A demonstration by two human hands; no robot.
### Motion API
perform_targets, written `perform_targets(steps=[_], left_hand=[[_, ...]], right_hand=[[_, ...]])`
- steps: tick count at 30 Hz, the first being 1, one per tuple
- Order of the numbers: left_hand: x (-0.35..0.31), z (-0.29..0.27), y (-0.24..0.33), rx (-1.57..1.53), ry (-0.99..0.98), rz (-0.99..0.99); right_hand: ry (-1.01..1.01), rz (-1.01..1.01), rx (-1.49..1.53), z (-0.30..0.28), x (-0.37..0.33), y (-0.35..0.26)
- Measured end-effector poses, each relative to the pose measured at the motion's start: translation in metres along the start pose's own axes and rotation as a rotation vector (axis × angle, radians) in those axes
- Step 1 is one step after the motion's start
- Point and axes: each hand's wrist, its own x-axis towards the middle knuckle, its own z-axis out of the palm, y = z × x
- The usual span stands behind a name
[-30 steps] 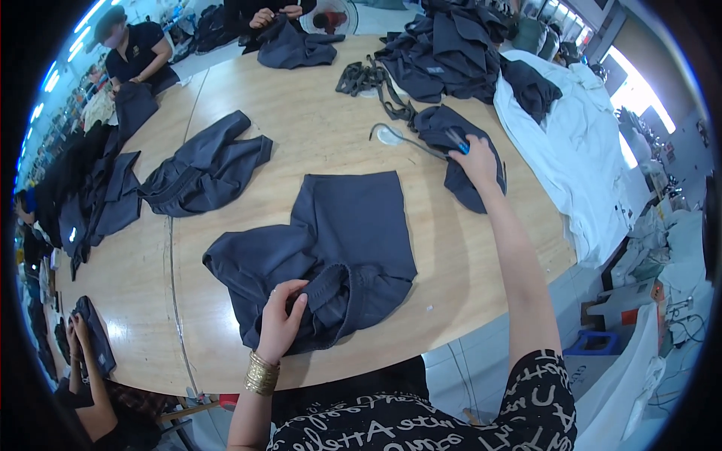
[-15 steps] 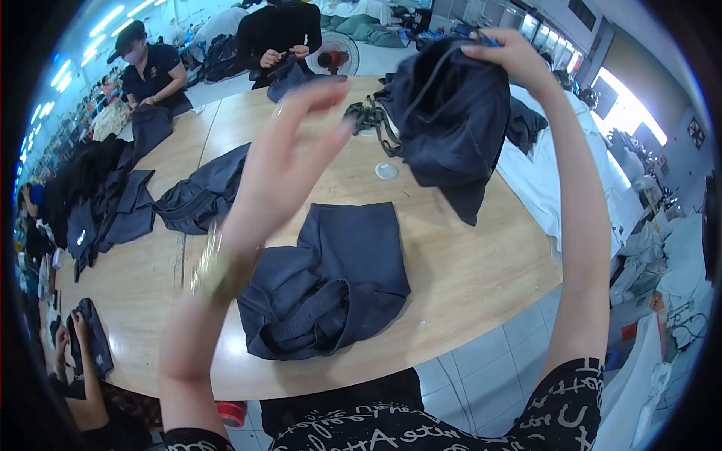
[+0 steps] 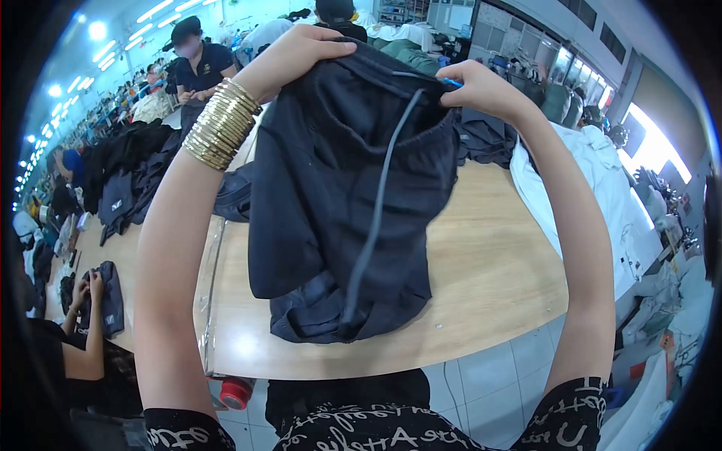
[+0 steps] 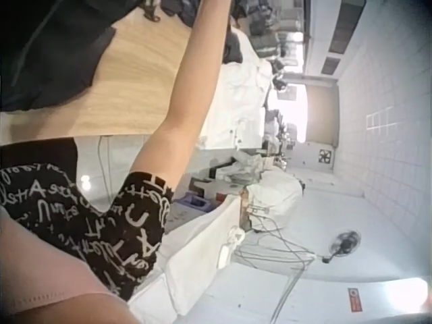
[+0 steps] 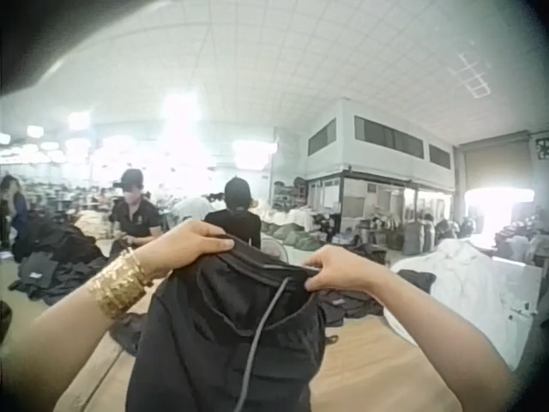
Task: Use thread nippers to trim excess threads from a pair of manufactured shorts.
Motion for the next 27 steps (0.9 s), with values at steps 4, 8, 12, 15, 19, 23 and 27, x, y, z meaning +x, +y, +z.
perform_targets(steps=[4,8,12,15,19,23,27], left_hand=[[-0.016,-0.023,-0.011,-0.034,0.045,-0.062],[-0.039,-0.051,-0.032,0.067,0.053,-0.175],[-0.057,-0.05,-0.045,-0.087,0.158,-0.228],[-0.064,-0.058,-0.048,-0.093,0.08,-0.173],[-0.058,-0.054,-0.044,0.082,0.097,-0.165],[-0.058,-0.067,-0.076,0.193,0.183,-0.251],[-0.068,-0.079,-0.102,0.094,0.362,-0.233]], right_hand=[[-0.091,0.158,0.033,0.012,0.017,-0.01],[-0.118,0.316,0.209,0.008,0.03,-0.037],[-0.172,0.201,0.409,0.032,0.04,-0.036],[-0.094,-0.042,0.591,0.079,0.046,-0.063],[-0.041,0.019,0.51,0.113,0.067,-0.055],[0.015,-0.024,0.433,0.091,0.075,-0.047],[-0.165,0.199,0.492,0.092,0.058,-0.092]])
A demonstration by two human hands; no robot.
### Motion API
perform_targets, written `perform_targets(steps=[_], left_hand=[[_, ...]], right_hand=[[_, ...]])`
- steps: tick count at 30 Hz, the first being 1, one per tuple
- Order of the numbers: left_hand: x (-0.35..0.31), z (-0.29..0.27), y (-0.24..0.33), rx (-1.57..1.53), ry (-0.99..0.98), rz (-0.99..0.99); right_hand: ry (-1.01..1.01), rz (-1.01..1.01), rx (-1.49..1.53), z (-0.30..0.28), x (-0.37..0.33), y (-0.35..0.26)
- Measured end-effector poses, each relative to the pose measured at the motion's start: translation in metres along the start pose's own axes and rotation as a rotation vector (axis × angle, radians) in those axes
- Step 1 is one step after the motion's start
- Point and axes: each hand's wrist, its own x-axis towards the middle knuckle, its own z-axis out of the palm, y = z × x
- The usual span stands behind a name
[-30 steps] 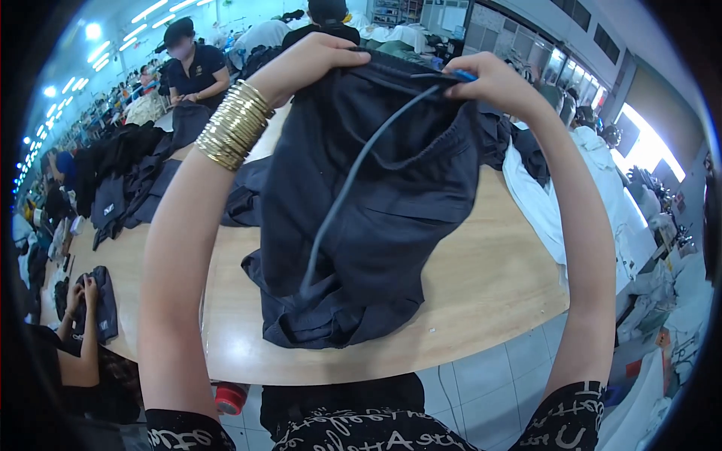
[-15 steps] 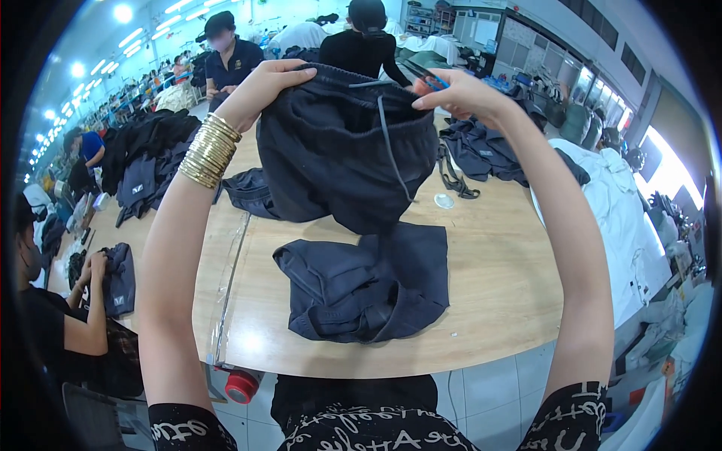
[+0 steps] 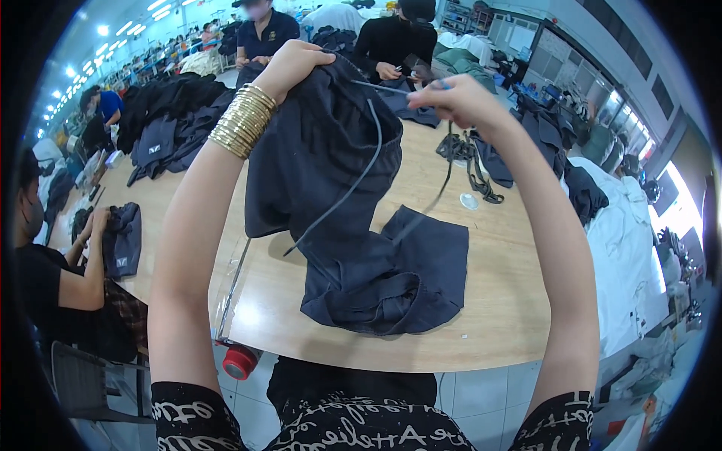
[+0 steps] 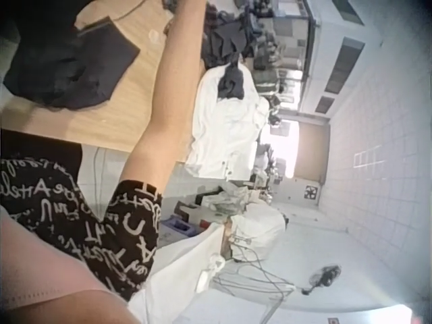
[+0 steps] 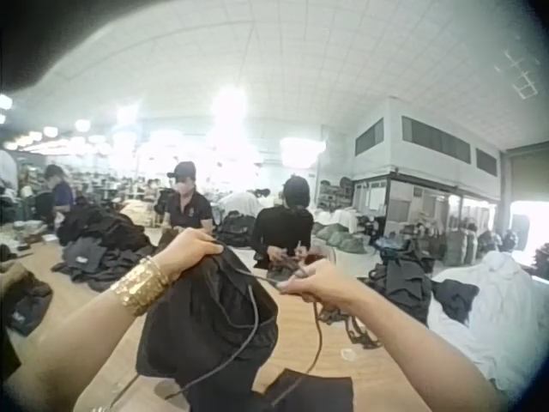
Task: Use thread nippers to trim excess threads from a pair of manufactured shorts.
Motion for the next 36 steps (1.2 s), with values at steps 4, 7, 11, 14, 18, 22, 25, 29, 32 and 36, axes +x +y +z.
perform_targets(steps=[4,7,11,14,18,22,25,29,32,36], left_hand=[[-0.002,0.005,0.008,-0.188,-0.037,-0.069],[-0.002,-0.001,0.014,-0.103,-0.024,-0.066],[-0.005,-0.027,-0.001,-0.088,-0.027,-0.043],[-0.01,-0.036,-0.009,-0.145,-0.016,-0.073],[-0.027,-0.036,-0.01,-0.194,-0.027,-0.132],[-0.053,-0.028,-0.008,-0.509,-0.243,-0.331],[-0.084,-0.03,-0.025,-0.534,-0.175,-0.384],[-0.117,-0.032,-0.047,-0.623,-0.148,-0.487],[-0.136,-0.033,-0.069,-0.711,-0.109,-0.485],[-0.155,-0.037,-0.09,-0.778,-0.019,-0.486]], right_hand=[[-0.052,-0.024,-0.213,0.059,0.013,0.016],[0.131,-0.188,0.0,0.058,0.022,0.026],[0.122,-0.308,-0.122,-0.01,0.023,0.007],[0.197,-0.282,-0.387,-0.067,0.041,-0.003],[0.162,-0.23,-0.483,-0.121,0.05,-0.044],[0.009,0.01,-0.294,-0.132,0.065,-0.09],[-0.057,0.094,-0.347,-0.105,0.062,-0.123],[-0.043,0.113,-0.403,-0.107,0.073,-0.132],[-0.105,0.121,-0.359,-0.113,0.092,-0.13],[-0.164,0.101,-0.453,-0.1,0.101,-0.142]])
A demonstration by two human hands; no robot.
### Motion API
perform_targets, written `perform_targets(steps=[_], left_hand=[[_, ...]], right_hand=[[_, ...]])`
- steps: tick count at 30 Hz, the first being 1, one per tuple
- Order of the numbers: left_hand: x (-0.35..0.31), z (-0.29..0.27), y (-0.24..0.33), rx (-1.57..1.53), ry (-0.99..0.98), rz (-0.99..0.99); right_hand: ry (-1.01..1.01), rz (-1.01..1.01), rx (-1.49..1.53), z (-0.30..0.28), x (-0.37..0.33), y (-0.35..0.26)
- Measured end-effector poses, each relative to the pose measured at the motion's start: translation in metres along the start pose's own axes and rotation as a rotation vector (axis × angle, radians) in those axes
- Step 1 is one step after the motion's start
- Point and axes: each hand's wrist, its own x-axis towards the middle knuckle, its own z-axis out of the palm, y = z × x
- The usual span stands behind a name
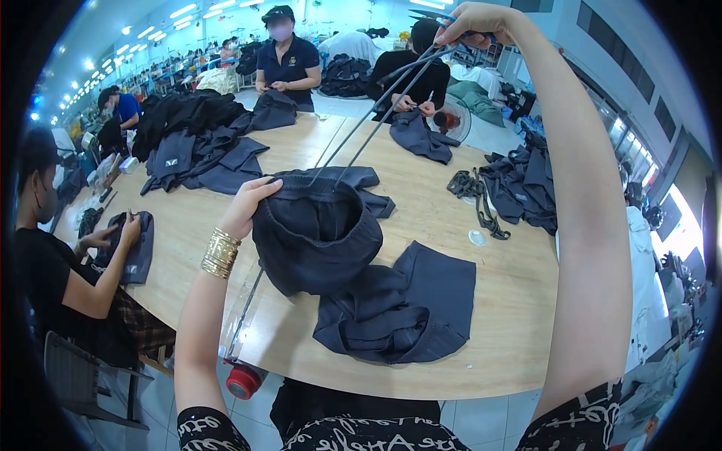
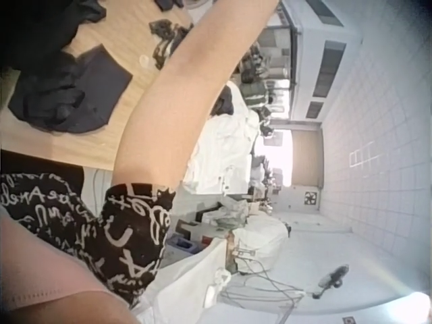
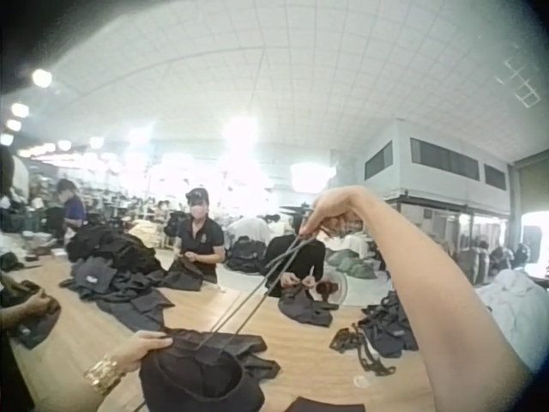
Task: Use thread nippers to trim excess threads from a pair of manufactured shorts.
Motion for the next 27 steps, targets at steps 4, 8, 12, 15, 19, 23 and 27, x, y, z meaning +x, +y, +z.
perform_targets(steps=[4,8,12,15,19,23,27], left_hand=[[0.002,-0.014,-0.01,-0.031,-0.006,0.006],[0.001,-0.027,-0.019,-0.054,0.001,0.018],[0.002,-0.031,-0.021,-0.046,-0.001,0.019],[0.004,-0.031,-0.022,-0.033,0.0,0.023],[0.003,-0.035,-0.024,-0.028,0.012,0.03],[0.005,-0.033,-0.023,-0.016,0.008,0.031],[0.007,-0.028,-0.02,0.01,-0.003,0.031]], right_hand=[[0.015,0.032,-0.009,-0.002,0.006,-0.011],[0.033,0.007,-0.08,-0.005,0.004,-0.026],[0.059,-0.017,-0.127,-0.01,-0.003,-0.04],[0.133,-0.056,-0.089,-0.01,0.002,-0.045],[0.187,-0.067,-0.113,-0.009,-0.006,-0.059],[0.195,-0.121,-0.12,-0.007,-0.012,-0.063],[0.157,-0.144,-0.099,-0.011,-0.011,-0.059]])
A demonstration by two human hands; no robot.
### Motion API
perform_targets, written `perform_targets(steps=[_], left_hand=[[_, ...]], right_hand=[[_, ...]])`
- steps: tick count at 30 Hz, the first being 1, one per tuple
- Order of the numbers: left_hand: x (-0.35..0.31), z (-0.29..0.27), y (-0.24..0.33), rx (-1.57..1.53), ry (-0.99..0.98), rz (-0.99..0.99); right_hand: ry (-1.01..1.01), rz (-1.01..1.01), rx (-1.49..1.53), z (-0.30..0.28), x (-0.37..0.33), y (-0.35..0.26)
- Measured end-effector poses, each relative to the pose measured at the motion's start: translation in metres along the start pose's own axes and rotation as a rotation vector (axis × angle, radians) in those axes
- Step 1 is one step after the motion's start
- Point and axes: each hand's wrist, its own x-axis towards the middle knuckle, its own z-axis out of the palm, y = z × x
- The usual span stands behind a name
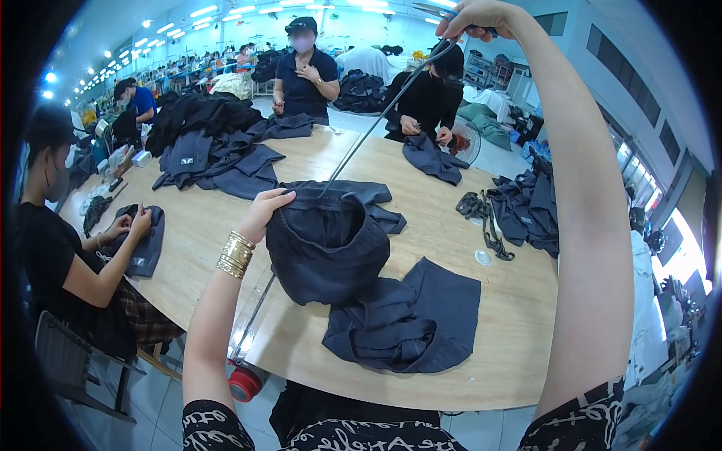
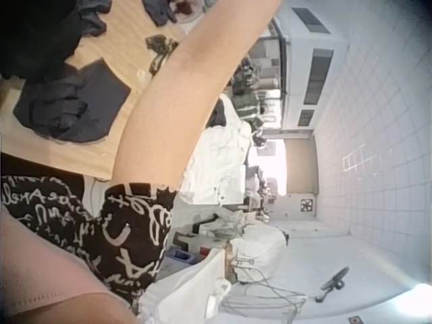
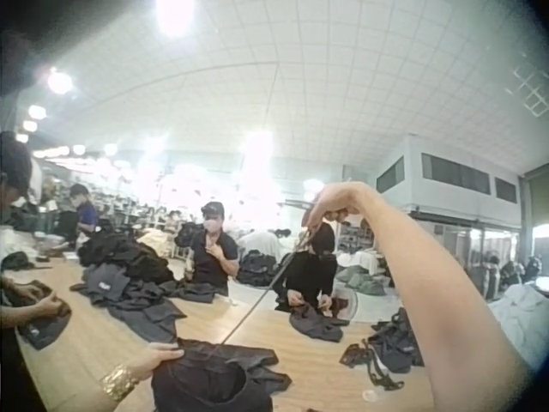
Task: Use thread nippers to trim excess threads from a pair of manufactured shorts.
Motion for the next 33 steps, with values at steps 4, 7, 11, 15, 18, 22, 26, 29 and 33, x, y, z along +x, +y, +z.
perform_targets(steps=[4,7,11,15,18,22,26,29,33], left_hand=[[-0.001,0.001,0.0,0.002,0.009,-0.003],[-0.002,0.0,-0.001,0.006,0.014,-0.019],[-0.012,-0.009,-0.004,-0.002,0.057,-0.027],[0.006,0.016,0.0,0.104,0.004,0.005],[0.004,0.049,0.015,0.188,-0.035,0.026],[-0.001,0.085,0.039,0.371,-0.085,0.245],[0.005,0.13,0.062,0.286,-0.136,0.318],[0.011,0.144,0.054,0.629,-0.091,0.55],[0.0,0.134,0.022,0.539,-0.09,0.508]], right_hand=[[-0.019,-0.008,0.039,-0.007,-0.007,-0.001],[0.045,-0.029,0.093,-0.015,-0.011,0.003],[0.118,-0.014,0.142,-0.025,-0.011,0.002],[0.509,-0.025,-0.369,-0.069,0.041,0.085],[0.439,-0.488,-0.179,0.007,0.056,0.105],[-0.169,-0.392,0.368,0.181,-0.013,0.066],[-0.359,-0.073,0.561,0.246,-0.046,0.101],[-0.063,-0.096,0.434,0.226,-0.055,0.128],[0.52,-0.147,0.107,0.143,-0.094,0.18]])
